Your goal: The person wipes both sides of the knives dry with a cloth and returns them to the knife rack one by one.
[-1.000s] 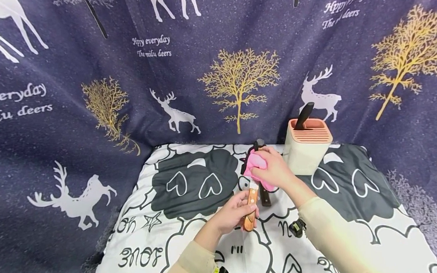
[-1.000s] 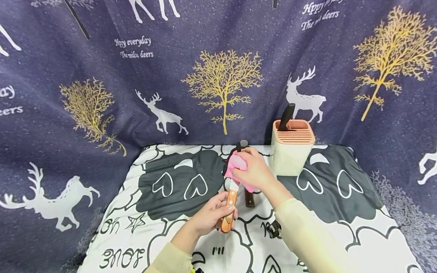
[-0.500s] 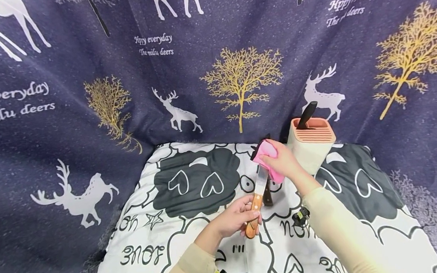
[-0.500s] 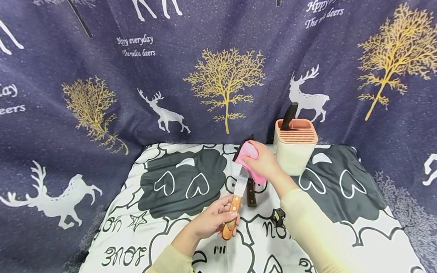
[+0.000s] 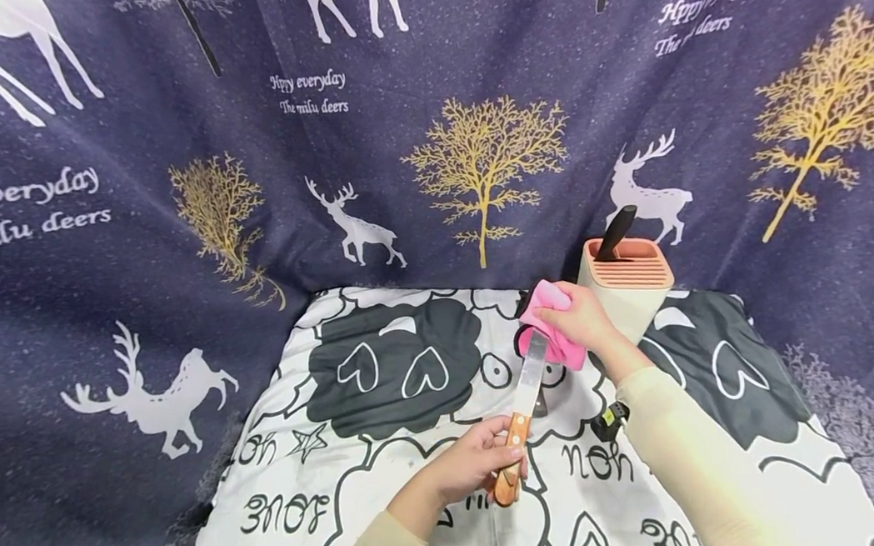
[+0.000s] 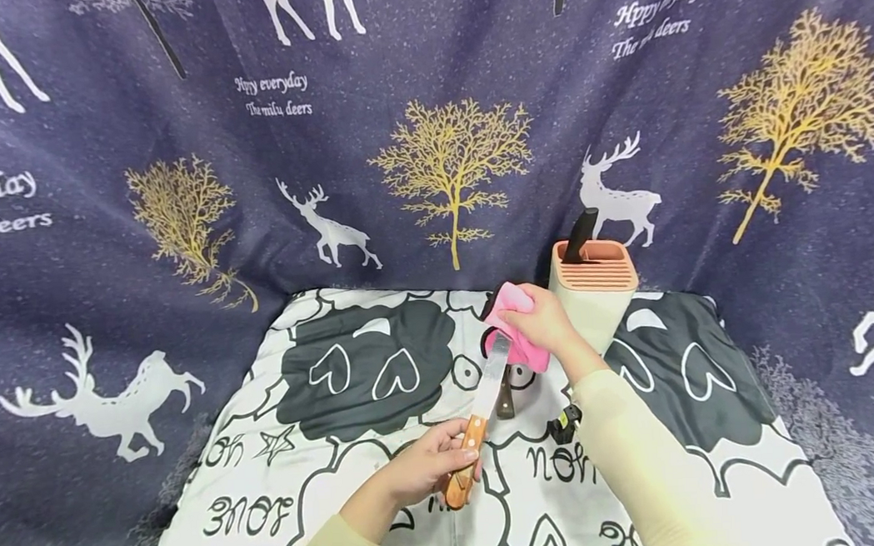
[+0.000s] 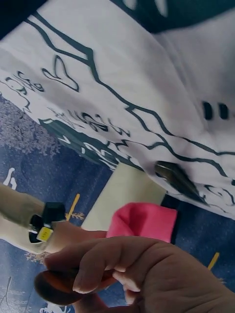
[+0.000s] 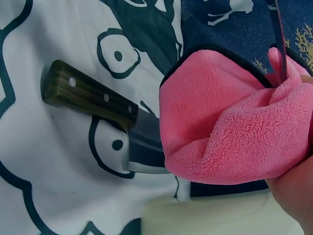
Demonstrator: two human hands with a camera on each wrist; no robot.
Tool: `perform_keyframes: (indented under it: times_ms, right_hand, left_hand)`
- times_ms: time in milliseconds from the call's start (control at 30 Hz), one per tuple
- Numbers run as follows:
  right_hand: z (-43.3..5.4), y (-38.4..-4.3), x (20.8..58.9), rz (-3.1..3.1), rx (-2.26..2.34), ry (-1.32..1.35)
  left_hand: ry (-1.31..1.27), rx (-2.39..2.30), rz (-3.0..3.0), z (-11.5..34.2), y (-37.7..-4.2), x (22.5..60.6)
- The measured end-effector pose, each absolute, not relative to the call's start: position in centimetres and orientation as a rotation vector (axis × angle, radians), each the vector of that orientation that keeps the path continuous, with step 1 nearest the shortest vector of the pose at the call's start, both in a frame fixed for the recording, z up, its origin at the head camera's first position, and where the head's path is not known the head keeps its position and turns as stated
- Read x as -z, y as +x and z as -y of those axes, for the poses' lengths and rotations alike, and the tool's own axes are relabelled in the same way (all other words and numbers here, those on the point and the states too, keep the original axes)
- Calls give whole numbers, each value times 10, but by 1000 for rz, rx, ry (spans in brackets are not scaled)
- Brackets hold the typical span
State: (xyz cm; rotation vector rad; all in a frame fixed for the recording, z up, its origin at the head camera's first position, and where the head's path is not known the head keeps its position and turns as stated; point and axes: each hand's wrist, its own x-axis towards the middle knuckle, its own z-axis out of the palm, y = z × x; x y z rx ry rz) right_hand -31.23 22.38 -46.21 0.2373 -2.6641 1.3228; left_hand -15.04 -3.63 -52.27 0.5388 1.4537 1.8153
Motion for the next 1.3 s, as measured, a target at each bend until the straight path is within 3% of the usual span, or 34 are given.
perform_keyframes:
  times_ms: [200,767,1067,1300]
  right_hand:
    - [-224,-315,469,2599,-1451,169]
    - [-227,-315,480,2600,-1291,203]
    - [-246,-312,466,2547,-1381,87]
    - [-248,-295,441,2524,-1414,112]
  left_hand:
    - [359,-1854,-1411,35,-142,527]
    - [374,-1867,-1427,42,-140,528]
    - [445,-1862,-1437,54,-135,536]
    - [325,-1927,-1468,65,-138,538]
